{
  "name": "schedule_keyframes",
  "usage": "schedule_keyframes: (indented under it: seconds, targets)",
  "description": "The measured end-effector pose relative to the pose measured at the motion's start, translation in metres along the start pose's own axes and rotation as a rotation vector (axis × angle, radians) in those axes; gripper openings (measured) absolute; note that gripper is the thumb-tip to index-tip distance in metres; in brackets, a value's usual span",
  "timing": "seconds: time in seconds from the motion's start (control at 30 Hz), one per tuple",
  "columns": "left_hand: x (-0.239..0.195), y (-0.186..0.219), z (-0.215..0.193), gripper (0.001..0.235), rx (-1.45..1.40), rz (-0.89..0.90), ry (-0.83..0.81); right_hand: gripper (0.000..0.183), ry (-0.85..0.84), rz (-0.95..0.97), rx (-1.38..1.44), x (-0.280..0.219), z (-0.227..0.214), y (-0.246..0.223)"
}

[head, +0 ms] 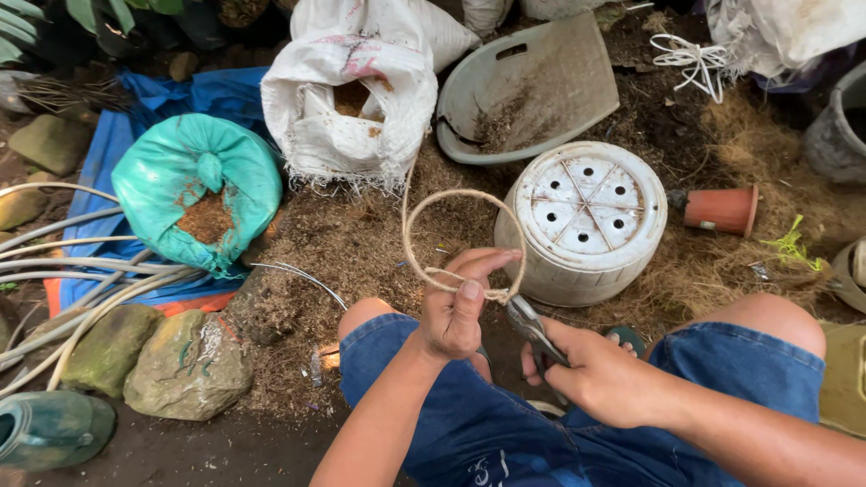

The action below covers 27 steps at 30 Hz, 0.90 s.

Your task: The person sits on the ground and ties a rope around a white bucket with holes, using pliers to cut and secure the rope. The person adjusts the rope and uses the pliers to tighten and trim it.

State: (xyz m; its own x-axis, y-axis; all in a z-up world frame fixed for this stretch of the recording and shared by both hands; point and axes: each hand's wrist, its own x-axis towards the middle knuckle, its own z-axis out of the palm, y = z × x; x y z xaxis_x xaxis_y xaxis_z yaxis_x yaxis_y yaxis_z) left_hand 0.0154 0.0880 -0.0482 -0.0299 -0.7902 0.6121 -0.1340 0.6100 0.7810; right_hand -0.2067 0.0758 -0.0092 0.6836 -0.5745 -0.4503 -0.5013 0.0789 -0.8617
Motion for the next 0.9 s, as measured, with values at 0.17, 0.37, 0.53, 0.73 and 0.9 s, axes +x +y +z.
schedule_keyframes:
  seconds: [0.17,0.37,0.53,0.73,0.9]
  targets:
    - [0.0,0.0,0.005,0.045,-0.045,-0.006,-0.019,0.017,0.034,-0.02,0.039,-0.004,-0.002,0.005]
    - [-0.006,-0.002,0.001,0.046,0.019,-0.04,-0.094,0.008,-0.045,0.084,0.06,-0.003,-0.01,0.009]
    - [-0.022,-0.011,0.004,0.046,0.031,-0.052,-0.166,0.012,-0.116,0.215,0.087,-0.002,-0.01,0.031]
    - [-0.037,-0.026,0.009,0.04,0.087,-0.038,-0.236,0.015,-0.12,0.322,0.32,-0.002,0.0,0.056]
    - [-0.042,-0.034,0.011,0.038,0.131,-0.054,-0.246,0.023,-0.094,0.337,0.32,-0.003,-0.002,0.049]
